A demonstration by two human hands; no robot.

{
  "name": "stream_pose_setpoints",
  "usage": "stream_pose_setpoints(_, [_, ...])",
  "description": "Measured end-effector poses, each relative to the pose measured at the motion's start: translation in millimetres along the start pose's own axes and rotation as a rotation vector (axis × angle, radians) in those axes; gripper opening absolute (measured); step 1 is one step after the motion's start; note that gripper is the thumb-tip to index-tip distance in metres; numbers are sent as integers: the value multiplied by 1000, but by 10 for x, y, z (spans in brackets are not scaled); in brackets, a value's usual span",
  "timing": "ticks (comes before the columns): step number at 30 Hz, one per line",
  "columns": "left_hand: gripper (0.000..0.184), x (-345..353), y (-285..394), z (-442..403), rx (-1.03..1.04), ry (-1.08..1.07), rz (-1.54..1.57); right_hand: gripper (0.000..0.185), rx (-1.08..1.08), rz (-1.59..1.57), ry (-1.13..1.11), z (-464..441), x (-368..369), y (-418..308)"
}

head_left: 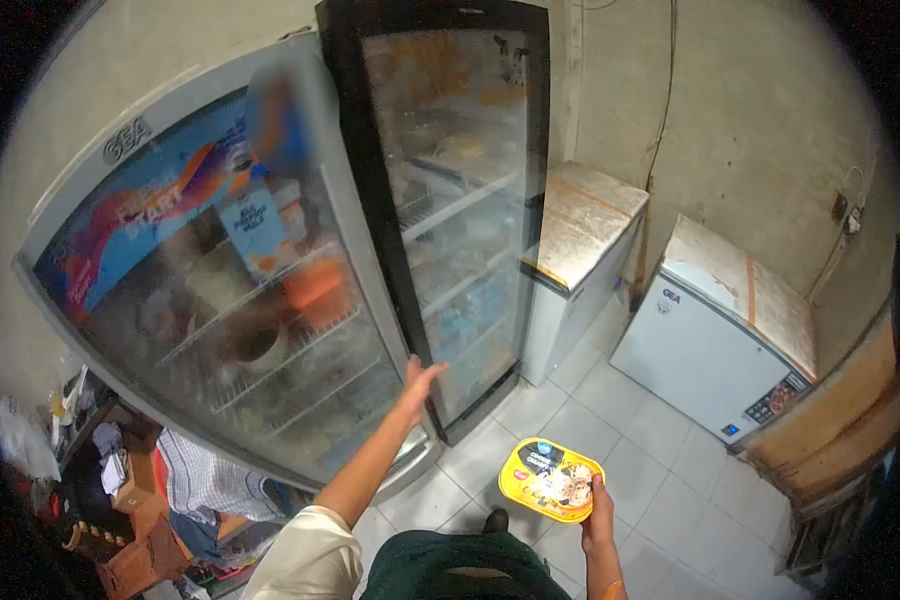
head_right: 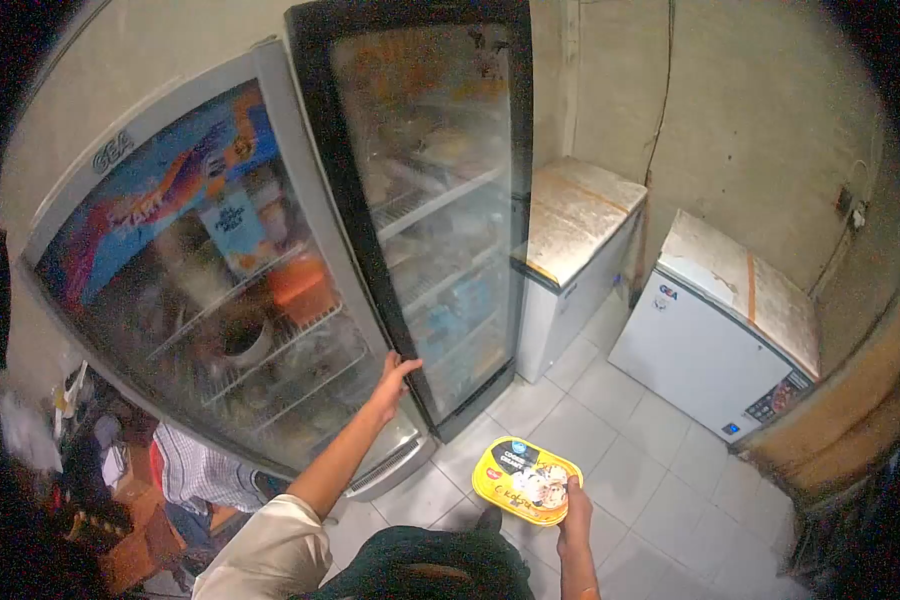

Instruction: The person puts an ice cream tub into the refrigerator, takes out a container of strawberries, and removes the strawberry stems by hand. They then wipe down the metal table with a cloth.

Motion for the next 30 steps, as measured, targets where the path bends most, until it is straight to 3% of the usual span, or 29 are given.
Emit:
stream_pose_setpoints(1, [123, 28, -4, -332, 9, 8, 1, 56, -2, 12, -13, -194, 32, -94])
stream_pose_setpoints(3, [118, -159, 85, -923, 174, 247, -154, 56, -6, 20, -25, -493, 107, -227])
stream_pose_setpoints(5, [128, -64, 203, -1136, 83, 207, -127, 55, 23, 43, -10, -712, 111, -280])
stream_pose_setpoints(7, [136, -34, 340, -989, -48, 471, -257, 55, 37, -1, 28, -837, 140, -365])
stream_pose_setpoints(11, [143, -265, 179, -1472, -17, 579, -283, 55, 45, -74, 55, -971, 70, -422])
stream_pose_setpoints(13, [142, -255, 306, -1397, -46, 529, -166, 55, 49, -54, 64, -988, 9, -447])
stream_pose_setpoints(15, [137, -307, 332, -1407, 12, 568, -339, 55, 64, 2, 111, -973, -39, -484])
stream_pose_setpoints(20, [129, -302, 260, -1335, 44, 471, -310, 59, 11, 3, 125, -975, -101, -452])
stream_pose_setpoints(23, [126, -266, 263, -1377, 172, 459, -208, 60, -26, -14, 160, -864, -90, -509])
stream_pose_setpoints(29, [117, -202, 360, -1250, 258, 563, -318, 55, -130, -58, 124, -685, 63, -771])
stream_pose_setpoints(30, [108, -204, 326, -1244, 295, 667, -362, 54, -129, -70, 126, -650, 114, -836])
Point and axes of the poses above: each hand's wrist, its own z-axis away from the middle knuckle, its own x-axis out of the palm, y = z × x, the point moved 8 cm from there along -z, towards the middle knuckle, and after that the axes turned 6 degrees about -x, right-handed, at the moved point
